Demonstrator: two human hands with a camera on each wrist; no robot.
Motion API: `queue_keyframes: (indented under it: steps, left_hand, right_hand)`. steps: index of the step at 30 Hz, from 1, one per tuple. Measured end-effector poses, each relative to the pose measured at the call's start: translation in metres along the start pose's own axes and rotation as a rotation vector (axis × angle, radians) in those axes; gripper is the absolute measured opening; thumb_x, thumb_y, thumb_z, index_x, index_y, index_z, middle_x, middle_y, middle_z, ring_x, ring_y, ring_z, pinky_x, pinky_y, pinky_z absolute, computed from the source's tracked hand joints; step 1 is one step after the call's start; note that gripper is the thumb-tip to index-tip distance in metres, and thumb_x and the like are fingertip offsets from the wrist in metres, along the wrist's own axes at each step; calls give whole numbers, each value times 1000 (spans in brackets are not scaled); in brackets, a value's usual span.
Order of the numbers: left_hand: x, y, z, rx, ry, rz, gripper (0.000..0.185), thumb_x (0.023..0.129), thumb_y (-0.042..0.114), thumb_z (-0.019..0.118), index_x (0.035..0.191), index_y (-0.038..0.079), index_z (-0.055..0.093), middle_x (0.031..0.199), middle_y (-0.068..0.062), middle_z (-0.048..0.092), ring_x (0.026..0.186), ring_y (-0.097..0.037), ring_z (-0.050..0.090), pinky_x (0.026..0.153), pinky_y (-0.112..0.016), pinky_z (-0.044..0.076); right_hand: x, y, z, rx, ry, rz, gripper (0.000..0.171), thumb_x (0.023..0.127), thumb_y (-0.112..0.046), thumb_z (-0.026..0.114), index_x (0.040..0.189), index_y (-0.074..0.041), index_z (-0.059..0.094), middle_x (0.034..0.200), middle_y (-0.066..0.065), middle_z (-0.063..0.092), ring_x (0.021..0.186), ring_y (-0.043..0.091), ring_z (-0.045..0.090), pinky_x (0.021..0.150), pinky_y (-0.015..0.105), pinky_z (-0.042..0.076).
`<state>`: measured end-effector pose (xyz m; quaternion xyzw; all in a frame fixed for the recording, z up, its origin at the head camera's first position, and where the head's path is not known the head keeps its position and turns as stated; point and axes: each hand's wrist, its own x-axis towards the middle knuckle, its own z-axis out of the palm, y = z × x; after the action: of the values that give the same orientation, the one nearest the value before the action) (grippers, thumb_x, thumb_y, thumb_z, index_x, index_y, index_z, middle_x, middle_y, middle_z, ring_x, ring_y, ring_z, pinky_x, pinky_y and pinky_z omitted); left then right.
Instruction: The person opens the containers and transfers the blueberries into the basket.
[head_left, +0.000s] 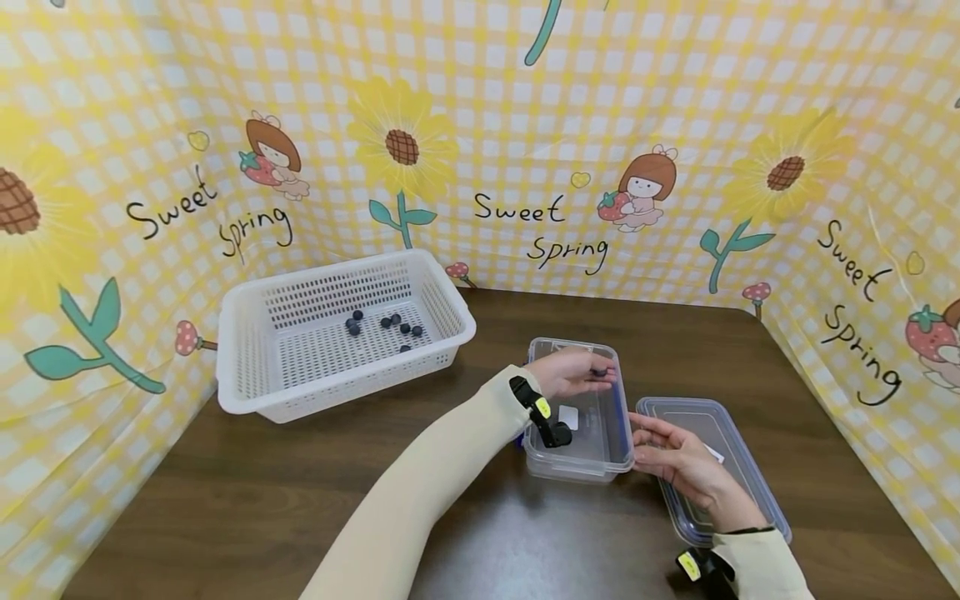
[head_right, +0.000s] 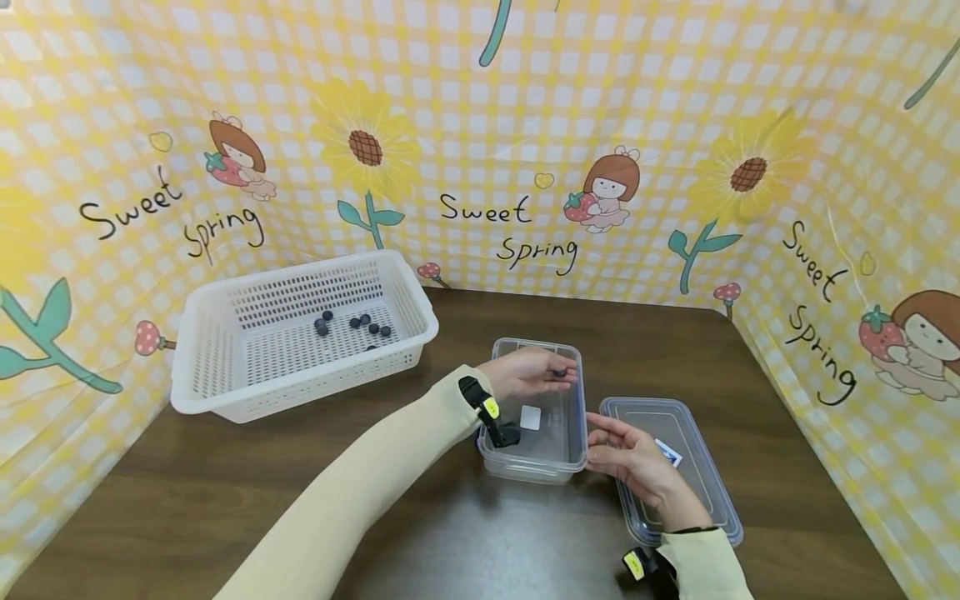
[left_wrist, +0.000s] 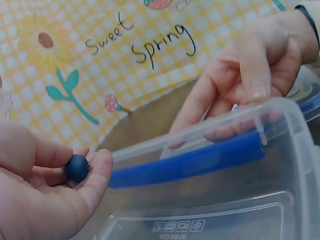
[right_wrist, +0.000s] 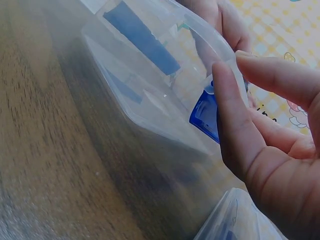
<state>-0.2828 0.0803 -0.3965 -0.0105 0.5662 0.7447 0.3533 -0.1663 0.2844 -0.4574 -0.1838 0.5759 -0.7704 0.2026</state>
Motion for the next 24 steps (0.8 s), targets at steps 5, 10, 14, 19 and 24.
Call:
queue_keyframes:
  steps: [5, 10, 14, 19, 24]
  left_hand:
    - [-9, 9, -4, 54, -104, 7, 37, 106, 0, 40, 140, -13, 45, 139, -28, 50, 127, -31, 53, 109, -34, 43]
    - [-24, 20, -13, 91, -142, 21, 37, 105, -4, 39, 140, -13, 45, 143, -30, 46, 133, -35, 47, 111, -37, 40]
    - [-39, 31, -25, 108, -166, 40, 38, 105, -4, 37, 142, -14, 42, 146, -31, 42, 136, -36, 44, 113, -38, 39]
    - [-54, 43, -52, 73, -123, 79, 39, 105, -6, 38, 142, -15, 41, 145, -33, 41, 137, -38, 42, 112, -38, 40]
    - [-69, 55, -83, 19, -69, 116, 39, 104, -5, 39, 143, -13, 41, 146, -31, 41, 137, -38, 41, 113, -39, 38]
  right_hand:
    - [0, 0, 0, 9, -9, -7, 46, 96, 12, 53, 134, -14, 59, 107, 6, 63, 94, 15, 67, 86, 30, 58]
    - [2, 1, 1, 6, -4, -5, 46, 96, 12, 53, 137, -9, 57, 107, 6, 63, 94, 15, 67, 86, 31, 58]
    - [2, 3, 1, 21, -10, -23, 47, 95, 14, 52, 136, -9, 56, 107, 6, 63, 95, 15, 67, 86, 30, 58]
    - [3, 4, 0, 18, -11, -24, 49, 95, 15, 52, 134, -13, 58, 107, 6, 64, 95, 15, 68, 85, 30, 59]
    - [2, 3, 0, 16, -13, -27, 49, 95, 15, 52, 134, -13, 58, 106, 6, 64, 95, 14, 67, 85, 30, 59]
